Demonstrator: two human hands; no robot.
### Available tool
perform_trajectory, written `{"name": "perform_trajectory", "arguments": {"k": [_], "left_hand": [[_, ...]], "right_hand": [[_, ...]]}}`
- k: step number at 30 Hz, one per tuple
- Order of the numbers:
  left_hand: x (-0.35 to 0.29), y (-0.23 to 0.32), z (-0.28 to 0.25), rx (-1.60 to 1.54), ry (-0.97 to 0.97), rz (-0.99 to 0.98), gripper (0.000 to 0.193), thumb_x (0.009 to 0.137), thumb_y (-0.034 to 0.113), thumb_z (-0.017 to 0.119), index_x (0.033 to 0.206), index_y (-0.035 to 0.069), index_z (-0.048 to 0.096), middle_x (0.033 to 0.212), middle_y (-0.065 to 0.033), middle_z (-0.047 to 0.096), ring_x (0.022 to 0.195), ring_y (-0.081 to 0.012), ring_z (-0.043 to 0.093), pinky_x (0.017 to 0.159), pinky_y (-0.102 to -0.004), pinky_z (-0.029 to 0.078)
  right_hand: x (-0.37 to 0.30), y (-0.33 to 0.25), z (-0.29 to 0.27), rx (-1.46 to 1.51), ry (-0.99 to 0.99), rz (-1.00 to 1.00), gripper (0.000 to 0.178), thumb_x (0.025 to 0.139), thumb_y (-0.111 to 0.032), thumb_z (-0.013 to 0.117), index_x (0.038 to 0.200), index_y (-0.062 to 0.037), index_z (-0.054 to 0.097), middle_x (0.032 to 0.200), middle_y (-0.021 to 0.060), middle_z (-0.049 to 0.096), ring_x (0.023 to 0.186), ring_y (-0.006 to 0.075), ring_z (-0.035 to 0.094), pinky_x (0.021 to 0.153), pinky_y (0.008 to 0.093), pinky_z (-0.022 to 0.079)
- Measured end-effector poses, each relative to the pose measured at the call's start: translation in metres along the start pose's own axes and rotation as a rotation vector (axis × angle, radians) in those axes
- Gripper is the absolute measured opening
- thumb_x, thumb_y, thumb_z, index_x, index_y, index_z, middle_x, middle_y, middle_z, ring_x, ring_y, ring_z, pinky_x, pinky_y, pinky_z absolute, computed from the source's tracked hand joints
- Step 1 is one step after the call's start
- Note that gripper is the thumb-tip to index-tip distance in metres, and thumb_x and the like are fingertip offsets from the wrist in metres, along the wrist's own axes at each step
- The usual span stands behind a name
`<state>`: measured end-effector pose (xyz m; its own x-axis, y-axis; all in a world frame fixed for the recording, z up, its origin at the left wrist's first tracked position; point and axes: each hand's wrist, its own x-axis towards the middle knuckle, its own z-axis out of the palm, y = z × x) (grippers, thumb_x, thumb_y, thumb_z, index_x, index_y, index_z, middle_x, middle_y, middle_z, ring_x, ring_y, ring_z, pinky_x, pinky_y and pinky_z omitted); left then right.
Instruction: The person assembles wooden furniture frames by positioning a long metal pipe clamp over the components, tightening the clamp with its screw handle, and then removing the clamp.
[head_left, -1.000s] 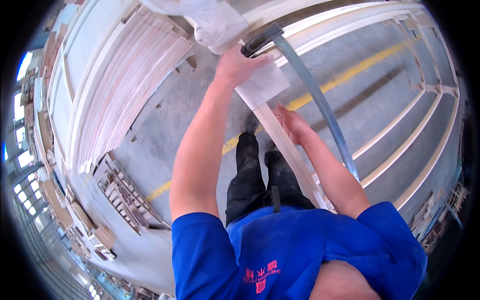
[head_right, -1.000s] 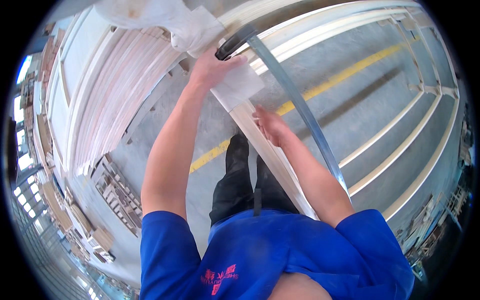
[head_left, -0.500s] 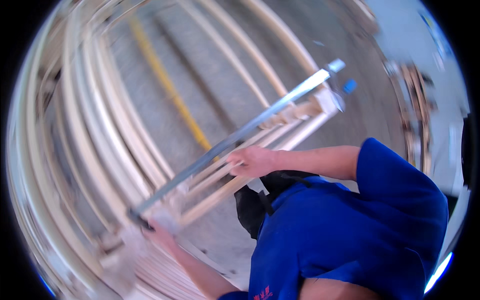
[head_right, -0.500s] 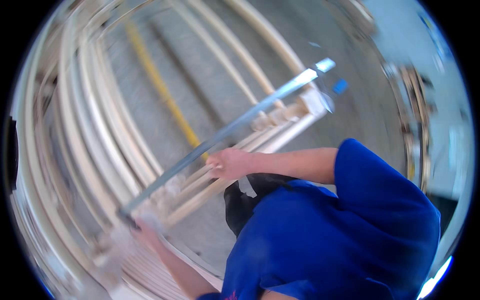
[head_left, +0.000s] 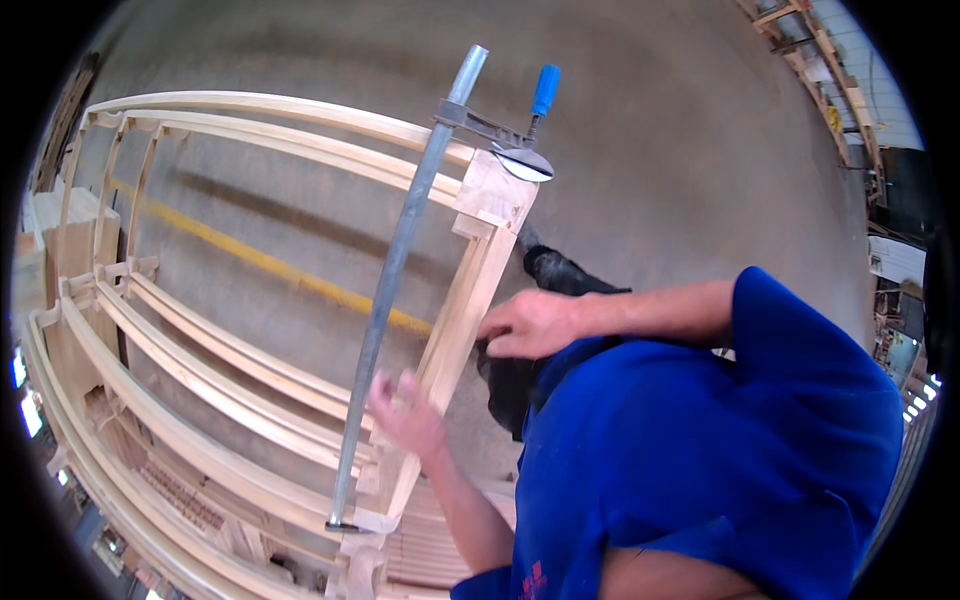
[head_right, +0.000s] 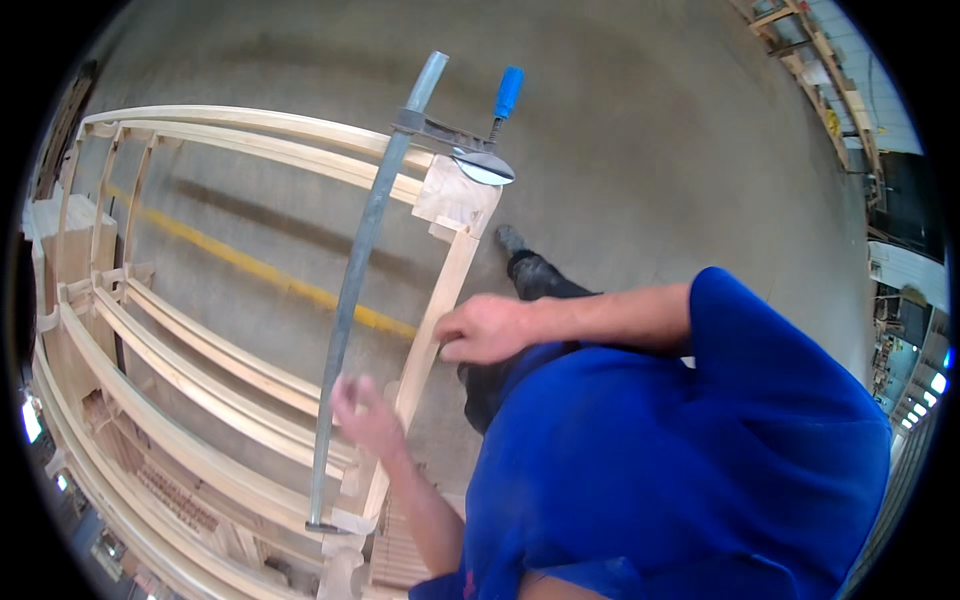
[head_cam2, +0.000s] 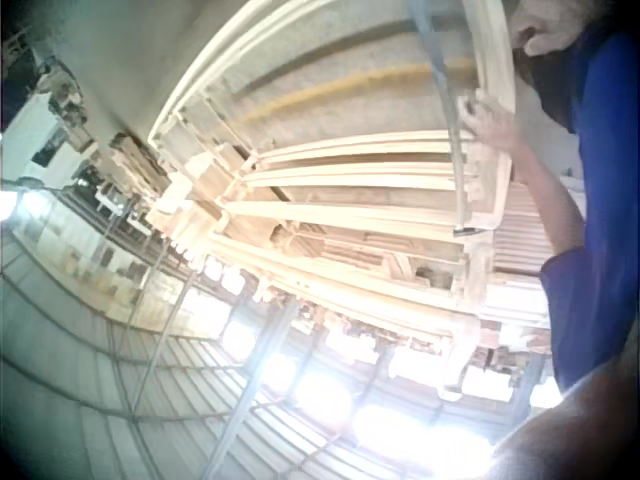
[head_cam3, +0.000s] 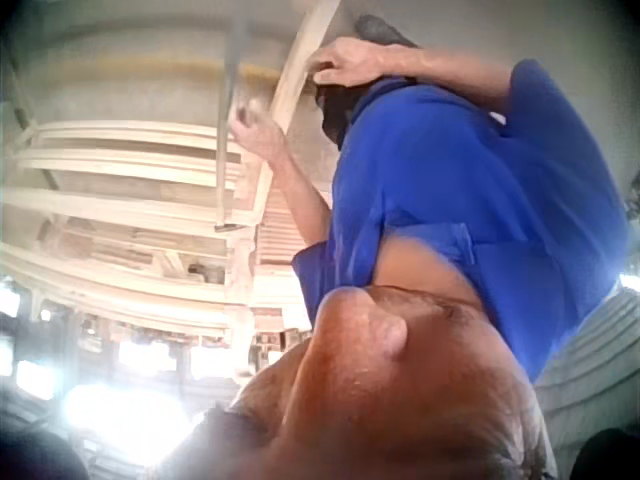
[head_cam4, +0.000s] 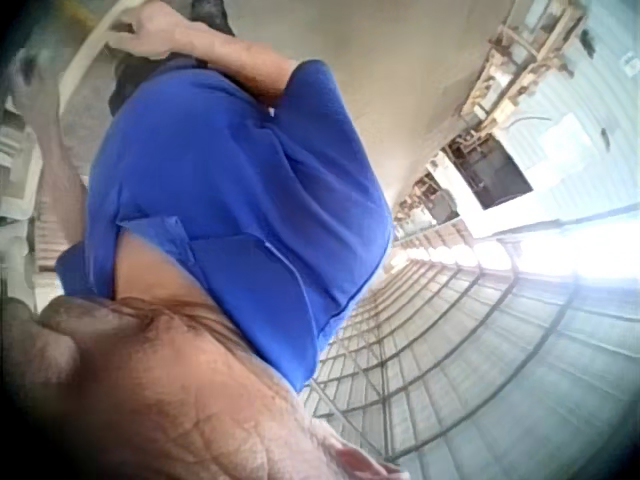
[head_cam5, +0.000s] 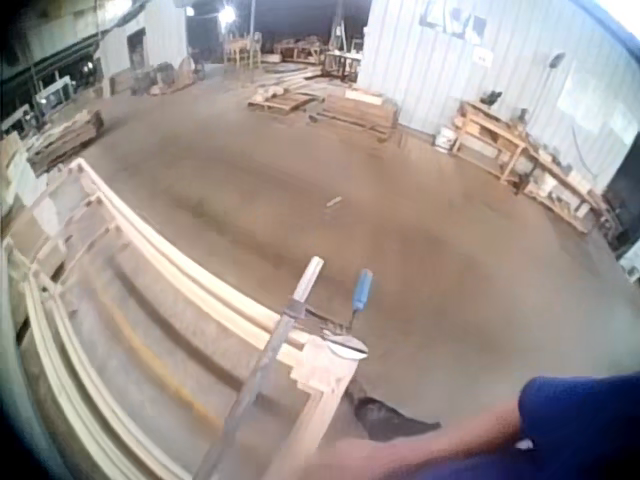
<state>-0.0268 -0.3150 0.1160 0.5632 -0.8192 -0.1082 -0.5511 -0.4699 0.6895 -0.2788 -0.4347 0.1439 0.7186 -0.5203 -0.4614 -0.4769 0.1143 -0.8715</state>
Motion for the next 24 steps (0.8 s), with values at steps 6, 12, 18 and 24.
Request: {"name": "perform_trajectory", "arguments": {"k": [6,12,18,24], "left_hand": [[0.029,0.104,0.12,0.016,-0.321,0.1,0.058,0.088,0.033,0.077,0.128,-0.004,0.061,0.124,-0.0216,0.065,0.116,-0.0334,0.063,0.101,-0.0429,0.049],[0.036,0.138,0.165,0.314,-0.582,0.153,0.063,0.081,0.041,0.079,0.122,-0.004,0.063,0.12,-0.0252,0.066,0.111,-0.0404,0.065,0.096,-0.0464,0.05],[0.037,0.146,0.173,0.464,-0.604,0.11,0.051,0.083,0.046,0.077,0.11,0.004,0.066,0.101,-0.0191,0.071,0.096,-0.041,0.068,0.085,-0.0494,0.053],[0.036,0.147,0.172,0.471,-0.566,0.153,0.057,0.085,0.058,0.071,0.106,0.005,0.067,0.1,-0.0203,0.073,0.097,-0.0416,0.069,0.083,-0.05,0.054]], "right_hand": [[-0.057,0.081,-0.12,-0.059,0.27,0.089,0.034,0.093,-0.03,0.061,0.111,-0.0028,0.07,0.102,0.0196,0.073,0.096,0.0364,0.07,0.086,0.0434,0.055],[-0.064,0.108,-0.193,-0.029,0.436,0.291,0.033,0.094,-0.031,0.06,0.107,-0.0012,0.07,0.098,0.0177,0.072,0.092,0.0314,0.069,0.083,0.0412,0.053],[-0.044,0.093,-0.198,-0.025,0.472,0.281,0.032,0.095,-0.028,0.06,0.107,0.0,0.069,0.093,0.0149,0.071,0.086,0.0274,0.067,0.079,0.039,0.053],[-0.039,0.086,-0.177,-0.111,0.464,0.217,0.03,0.095,-0.026,0.061,0.107,-0.0004,0.07,0.095,0.0179,0.072,0.088,0.0297,0.069,0.078,0.0399,0.053]]}}
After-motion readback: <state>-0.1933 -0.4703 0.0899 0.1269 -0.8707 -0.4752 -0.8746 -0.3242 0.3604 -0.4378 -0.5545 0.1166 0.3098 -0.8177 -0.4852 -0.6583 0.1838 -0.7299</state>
